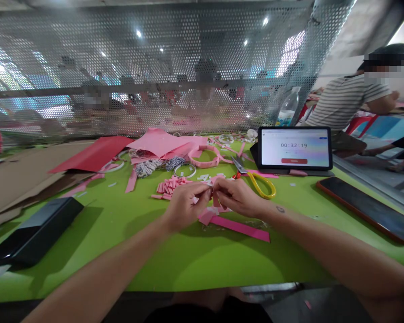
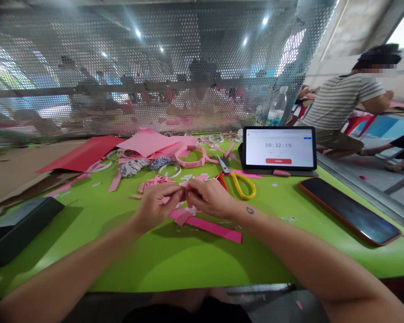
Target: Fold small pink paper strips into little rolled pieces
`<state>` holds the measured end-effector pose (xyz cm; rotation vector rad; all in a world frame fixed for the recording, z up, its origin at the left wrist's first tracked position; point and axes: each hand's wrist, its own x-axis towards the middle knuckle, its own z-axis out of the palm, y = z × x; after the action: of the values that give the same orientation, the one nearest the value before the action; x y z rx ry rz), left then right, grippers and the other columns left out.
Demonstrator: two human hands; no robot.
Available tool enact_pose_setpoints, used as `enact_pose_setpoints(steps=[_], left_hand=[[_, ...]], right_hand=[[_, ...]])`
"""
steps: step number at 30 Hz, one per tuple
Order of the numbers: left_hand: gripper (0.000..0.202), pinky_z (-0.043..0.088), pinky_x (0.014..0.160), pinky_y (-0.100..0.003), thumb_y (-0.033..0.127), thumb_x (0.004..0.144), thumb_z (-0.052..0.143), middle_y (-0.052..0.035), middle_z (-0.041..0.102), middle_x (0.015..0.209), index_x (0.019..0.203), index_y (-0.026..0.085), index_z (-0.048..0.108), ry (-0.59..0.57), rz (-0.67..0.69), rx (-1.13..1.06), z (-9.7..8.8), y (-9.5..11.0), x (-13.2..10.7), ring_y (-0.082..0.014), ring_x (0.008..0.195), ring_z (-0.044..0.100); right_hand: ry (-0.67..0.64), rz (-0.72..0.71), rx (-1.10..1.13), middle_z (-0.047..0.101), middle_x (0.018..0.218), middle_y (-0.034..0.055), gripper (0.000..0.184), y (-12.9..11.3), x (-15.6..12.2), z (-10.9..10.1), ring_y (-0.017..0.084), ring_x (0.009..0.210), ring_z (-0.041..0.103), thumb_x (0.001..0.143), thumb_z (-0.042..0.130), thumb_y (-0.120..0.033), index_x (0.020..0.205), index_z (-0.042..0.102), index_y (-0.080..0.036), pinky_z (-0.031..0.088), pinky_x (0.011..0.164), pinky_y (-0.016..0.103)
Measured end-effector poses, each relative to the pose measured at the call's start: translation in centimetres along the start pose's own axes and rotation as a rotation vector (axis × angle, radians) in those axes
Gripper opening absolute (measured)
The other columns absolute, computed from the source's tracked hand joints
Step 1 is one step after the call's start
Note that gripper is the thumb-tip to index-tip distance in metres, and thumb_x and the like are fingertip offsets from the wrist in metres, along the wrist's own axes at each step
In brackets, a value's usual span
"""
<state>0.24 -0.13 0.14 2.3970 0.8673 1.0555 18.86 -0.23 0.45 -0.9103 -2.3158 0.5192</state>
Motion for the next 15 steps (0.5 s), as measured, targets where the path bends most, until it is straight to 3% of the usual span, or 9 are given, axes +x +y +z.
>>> enact_pose_setpoints(steps=[15], left_hand=[[0.025,0.034,0.056,-0.023,0.018,0.087,0.044,-0.0004,0.051,0.061,0.065,0.014,0.055,-0.012,0.003,-0.001,-0.04,-0.08,0.1,-0.0098,0.058,0.044]], right_hand=[[-0.024,0.021,0.122,0.063,0.066,-0.0007,0.007,-0.02,-0.09,0.0,0.007,0.056,0.055,0.085,0.041,-0.013,0.081,0.046,-0.016,0.04,0.058,0.02]])
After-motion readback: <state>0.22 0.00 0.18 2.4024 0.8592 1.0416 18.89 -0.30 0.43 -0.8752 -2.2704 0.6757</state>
